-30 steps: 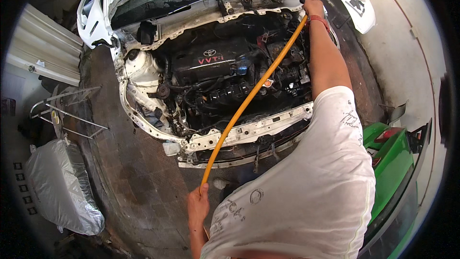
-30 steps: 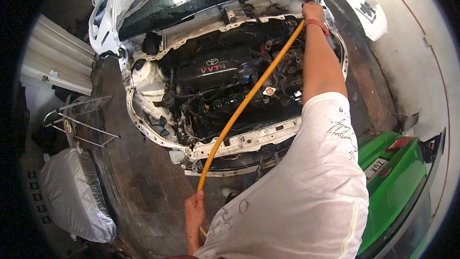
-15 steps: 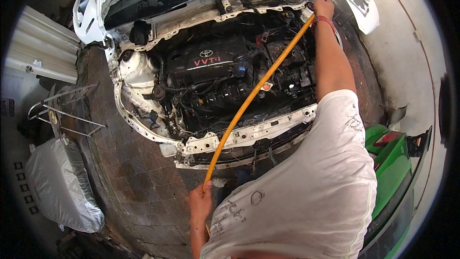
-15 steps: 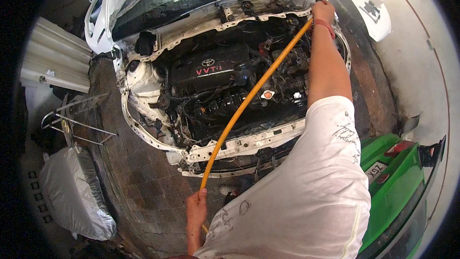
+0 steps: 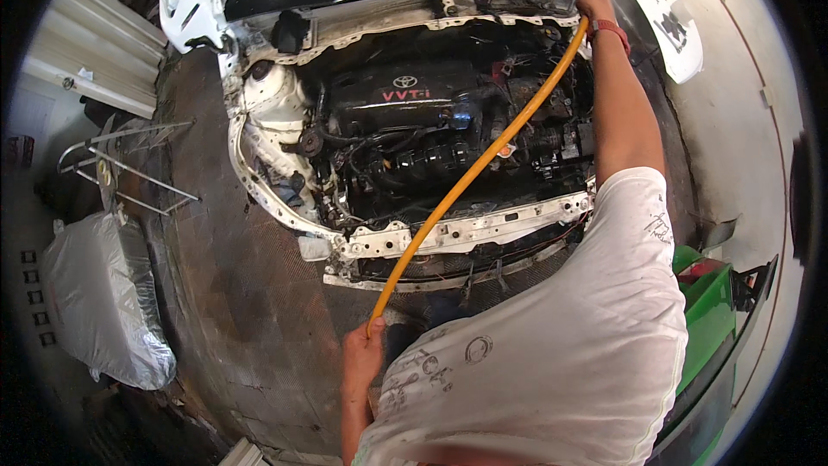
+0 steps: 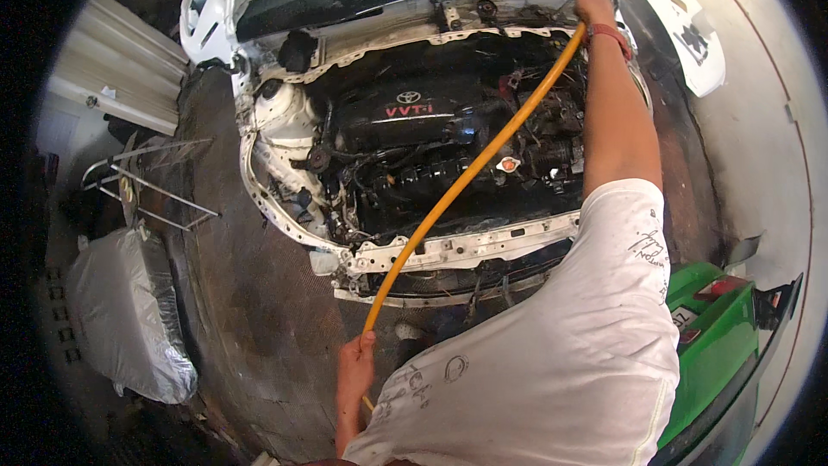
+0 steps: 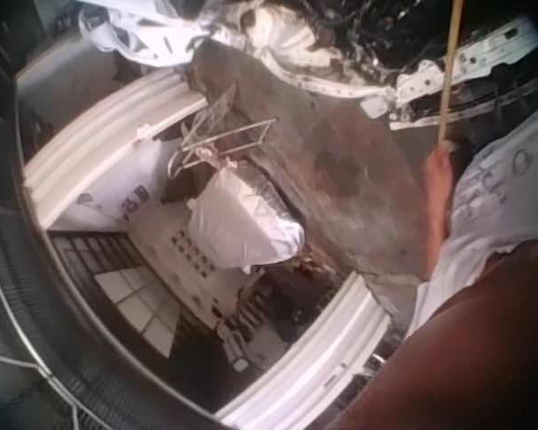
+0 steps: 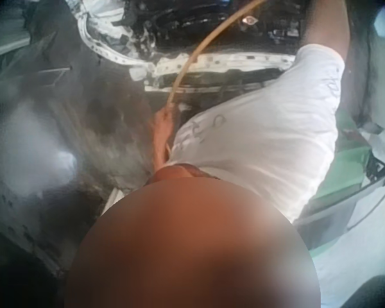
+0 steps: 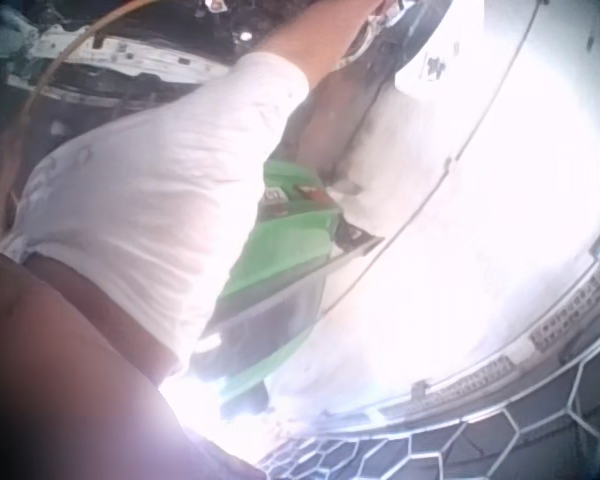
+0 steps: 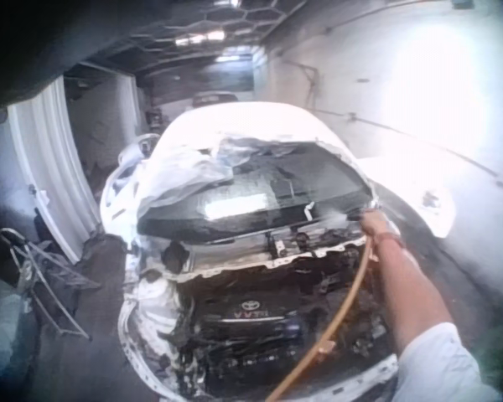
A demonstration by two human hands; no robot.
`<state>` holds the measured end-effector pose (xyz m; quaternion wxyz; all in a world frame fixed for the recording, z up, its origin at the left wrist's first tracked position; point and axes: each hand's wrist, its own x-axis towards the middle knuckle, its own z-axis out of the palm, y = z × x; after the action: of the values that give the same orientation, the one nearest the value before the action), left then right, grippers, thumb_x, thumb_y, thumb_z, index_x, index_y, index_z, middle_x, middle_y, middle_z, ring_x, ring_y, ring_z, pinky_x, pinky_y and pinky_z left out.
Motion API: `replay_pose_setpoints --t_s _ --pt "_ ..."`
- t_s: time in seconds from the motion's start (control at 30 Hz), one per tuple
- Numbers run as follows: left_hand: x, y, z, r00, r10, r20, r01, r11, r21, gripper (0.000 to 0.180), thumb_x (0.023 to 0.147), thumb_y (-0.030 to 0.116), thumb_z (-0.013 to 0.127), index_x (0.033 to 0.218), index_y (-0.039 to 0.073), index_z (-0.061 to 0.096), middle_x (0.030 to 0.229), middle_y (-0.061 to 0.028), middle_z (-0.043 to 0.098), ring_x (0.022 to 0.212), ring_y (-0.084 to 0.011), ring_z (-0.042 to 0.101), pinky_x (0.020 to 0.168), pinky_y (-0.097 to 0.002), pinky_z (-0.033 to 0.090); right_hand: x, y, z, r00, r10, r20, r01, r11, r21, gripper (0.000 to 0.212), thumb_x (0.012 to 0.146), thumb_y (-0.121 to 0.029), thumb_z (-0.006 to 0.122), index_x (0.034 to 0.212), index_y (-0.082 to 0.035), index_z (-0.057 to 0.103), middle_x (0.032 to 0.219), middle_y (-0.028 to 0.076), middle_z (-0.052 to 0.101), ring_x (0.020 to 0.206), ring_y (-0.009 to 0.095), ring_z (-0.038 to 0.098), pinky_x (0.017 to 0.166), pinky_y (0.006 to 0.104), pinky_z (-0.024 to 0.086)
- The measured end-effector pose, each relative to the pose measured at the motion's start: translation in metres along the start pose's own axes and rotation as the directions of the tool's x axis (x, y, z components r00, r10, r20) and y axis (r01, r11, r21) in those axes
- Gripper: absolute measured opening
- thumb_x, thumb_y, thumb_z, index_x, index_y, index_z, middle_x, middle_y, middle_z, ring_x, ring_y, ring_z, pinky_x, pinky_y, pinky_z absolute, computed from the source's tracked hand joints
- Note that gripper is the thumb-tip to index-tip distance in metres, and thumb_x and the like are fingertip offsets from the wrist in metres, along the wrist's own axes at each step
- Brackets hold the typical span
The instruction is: The person uses a yellow air hose to blow dust and debris from the engine bay of a white car with its hood open. They move around the front of the vehicle, directing the air stream into various compartments and components of the engine bay.
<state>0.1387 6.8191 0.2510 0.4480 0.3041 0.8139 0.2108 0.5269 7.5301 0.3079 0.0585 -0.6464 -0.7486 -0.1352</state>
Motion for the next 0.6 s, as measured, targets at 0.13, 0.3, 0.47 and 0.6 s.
replay_pose_setpoints --t_s 0.13,0.3,0.47,0.6 --pt "-0.025 -0.050 -0.021 0.994 -0.043 -0.104 0.035 0.996 -0.077 0.054 0.107 0.043 0.054 0.080 -0.004 0.055 0.062 -0.0047 0.038 0.061 -0.0143 0.038 0.056 -0.0363 0.037 0.014 -0.106 0.021 0.945 -0.326 0.035 0.321 0.941 0.104 0.038 0.085 -0.021 0.067 0.122 -0.017 0.073 0.114 0.020 0.073 0.110 0.041 0.069 0.091 0.0472 0.057" --pt "-0.059 -0.117 -0.047 0.965 -0.141 -0.221 0.103 0.979 -0.177 0.054 0.108 0.043 0.053 0.075 0.001 0.049 0.063 0.0004 0.039 0.060 -0.0119 0.037 0.054 -0.0346 0.033 -0.016 -0.278 0.009 0.888 -0.402 0.225 0.330 0.895 0.299 0.048 0.080 -0.020 0.073 0.129 -0.021 0.072 0.115 0.020 0.073 0.107 0.039 0.071 0.089 0.0453 0.058" --pt "-0.090 -0.187 -0.076 0.927 -0.258 -0.273 0.187 0.948 -0.259 0.055 0.109 0.045 0.051 0.073 0.002 0.050 0.063 0.0015 0.039 0.060 -0.0117 0.037 0.053 -0.0342 0.031 -0.063 -0.407 -0.034 0.854 -0.488 0.181 0.435 0.860 0.266 0.038 0.080 -0.018 0.072 0.118 -0.012 0.076 0.104 0.020 0.075 0.098 0.038 0.073 0.084 0.0464 0.058" --pt "-0.111 -0.236 -0.097 0.922 -0.277 -0.271 0.178 0.924 -0.339 0.058 0.109 0.047 0.049 0.072 0.003 0.049 0.063 0.0004 0.039 0.060 -0.0124 0.036 0.053 -0.0353 0.031 -0.078 -0.502 -0.077 0.825 -0.545 0.148 0.518 0.835 0.187 0.027 0.077 -0.017 0.072 0.101 -0.006 0.080 0.109 0.020 0.074 0.104 0.037 0.071 0.088 0.0463 0.058"
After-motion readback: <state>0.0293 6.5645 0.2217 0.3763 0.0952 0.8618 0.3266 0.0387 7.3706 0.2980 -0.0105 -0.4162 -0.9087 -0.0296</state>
